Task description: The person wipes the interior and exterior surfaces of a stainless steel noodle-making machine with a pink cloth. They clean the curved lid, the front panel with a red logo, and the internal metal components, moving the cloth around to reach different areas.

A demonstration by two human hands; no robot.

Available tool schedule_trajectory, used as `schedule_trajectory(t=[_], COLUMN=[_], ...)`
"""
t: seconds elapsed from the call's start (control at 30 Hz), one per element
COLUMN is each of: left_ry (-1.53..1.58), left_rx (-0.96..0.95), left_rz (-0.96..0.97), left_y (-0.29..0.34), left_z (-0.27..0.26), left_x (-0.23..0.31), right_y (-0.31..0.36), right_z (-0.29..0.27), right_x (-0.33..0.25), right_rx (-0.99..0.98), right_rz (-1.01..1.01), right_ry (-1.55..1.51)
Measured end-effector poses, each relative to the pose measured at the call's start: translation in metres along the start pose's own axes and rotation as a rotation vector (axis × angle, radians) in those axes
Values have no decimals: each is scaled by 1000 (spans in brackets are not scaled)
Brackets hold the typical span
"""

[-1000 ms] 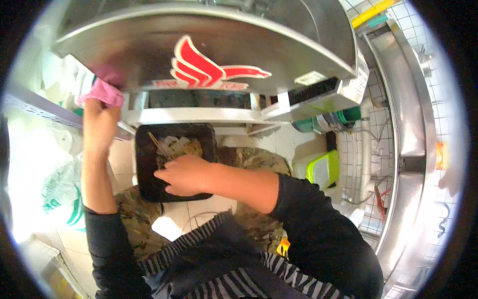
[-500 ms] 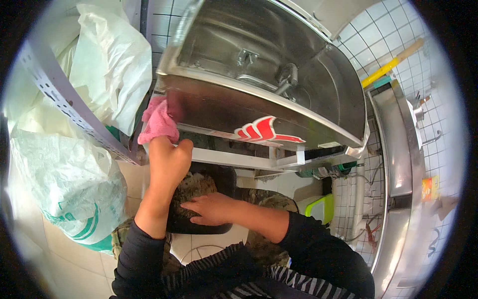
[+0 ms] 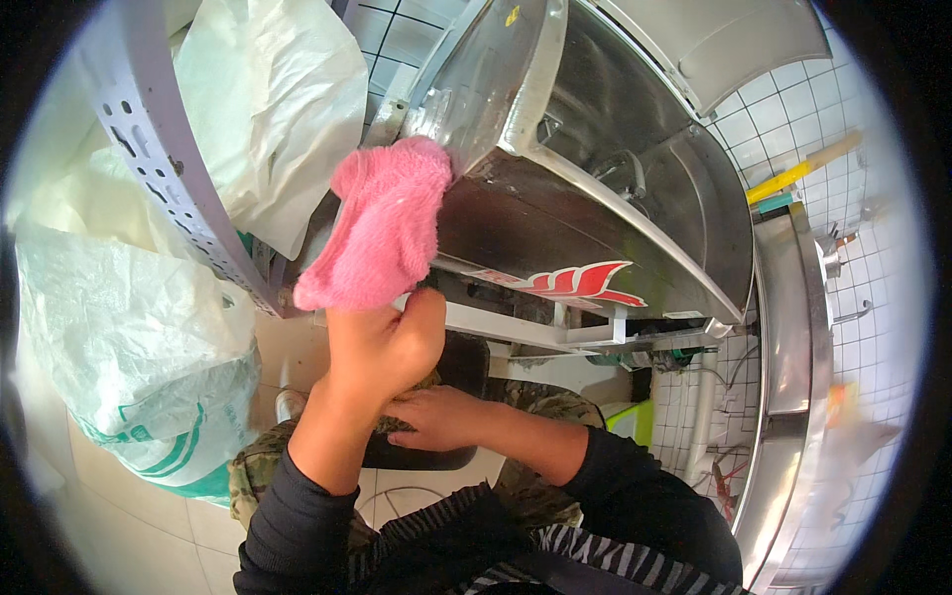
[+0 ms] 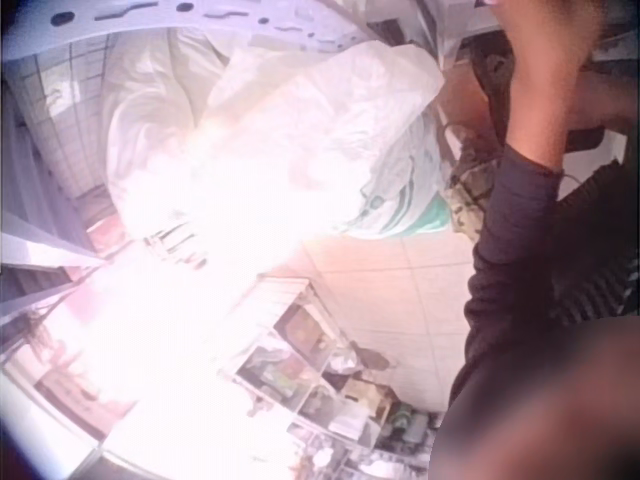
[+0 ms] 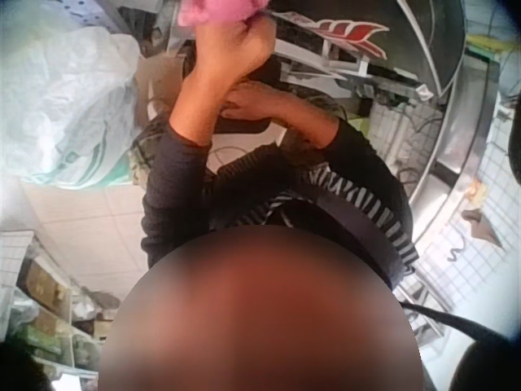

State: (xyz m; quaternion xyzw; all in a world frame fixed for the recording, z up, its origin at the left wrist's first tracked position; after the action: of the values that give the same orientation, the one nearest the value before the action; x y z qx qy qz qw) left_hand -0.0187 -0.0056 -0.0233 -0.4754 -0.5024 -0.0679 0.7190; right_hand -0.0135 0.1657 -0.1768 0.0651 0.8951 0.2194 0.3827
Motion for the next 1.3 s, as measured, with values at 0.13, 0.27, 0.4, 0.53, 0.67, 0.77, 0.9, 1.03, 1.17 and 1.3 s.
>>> schedule_trajectory(t=[0.13, 0.27, 0.4, 0.53, 0.67, 0.77, 0.9, 1.03, 1.17, 1.3], left_ry=[-349, -335, -325, -384, -168, 116, -82, -378, -254, 10], left_rx=[-277, -239, -201, -336, -175, -125, -126, -340, -309, -100], left_rz=[-427, -331, -294, -362, -35, 41, 17, -327, -262, 45], left_y=[0, -1, 0, 0, -10, -7, -10, -10, -11, -18], left_z=[-3, -6, -5, -3, -3, 2, 2, -1, -1, 2], left_x=[-24, -27, -26, -29, -8, 9, 5, -27, -25, -1], right_y=[-3, -6, -9, -8, -12, -12, -13, -13, -14, -14], right_z=[0, -2, -3, -3, 1, -1, -2, -3, -6, -10], right_x=[1, -2, -1, 3, 6, 3, 11, 10, 4, 0], right_rx=[-57, -56, -65, -71, 81, 391, 352, 78, 29, 91], right_rz=[80, 68, 53, 64, -45, -190, -62, 17, 40, -5], right_ry=[31, 14, 3, -24, 7, 13, -85, -34, -34, -60])
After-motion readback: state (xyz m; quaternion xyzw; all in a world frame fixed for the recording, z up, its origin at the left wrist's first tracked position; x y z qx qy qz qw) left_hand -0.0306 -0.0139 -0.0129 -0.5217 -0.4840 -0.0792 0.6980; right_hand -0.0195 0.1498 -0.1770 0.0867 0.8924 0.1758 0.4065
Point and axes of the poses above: each hand's wrist, its own y-axis away from the middle knuckle, its own z-axis out of the palm, x = y × z, the point moved 4 cm from there along -y, towards the middle knuckle, and after that the axes turned 2 degrees about -x, right-handed, at the moved point
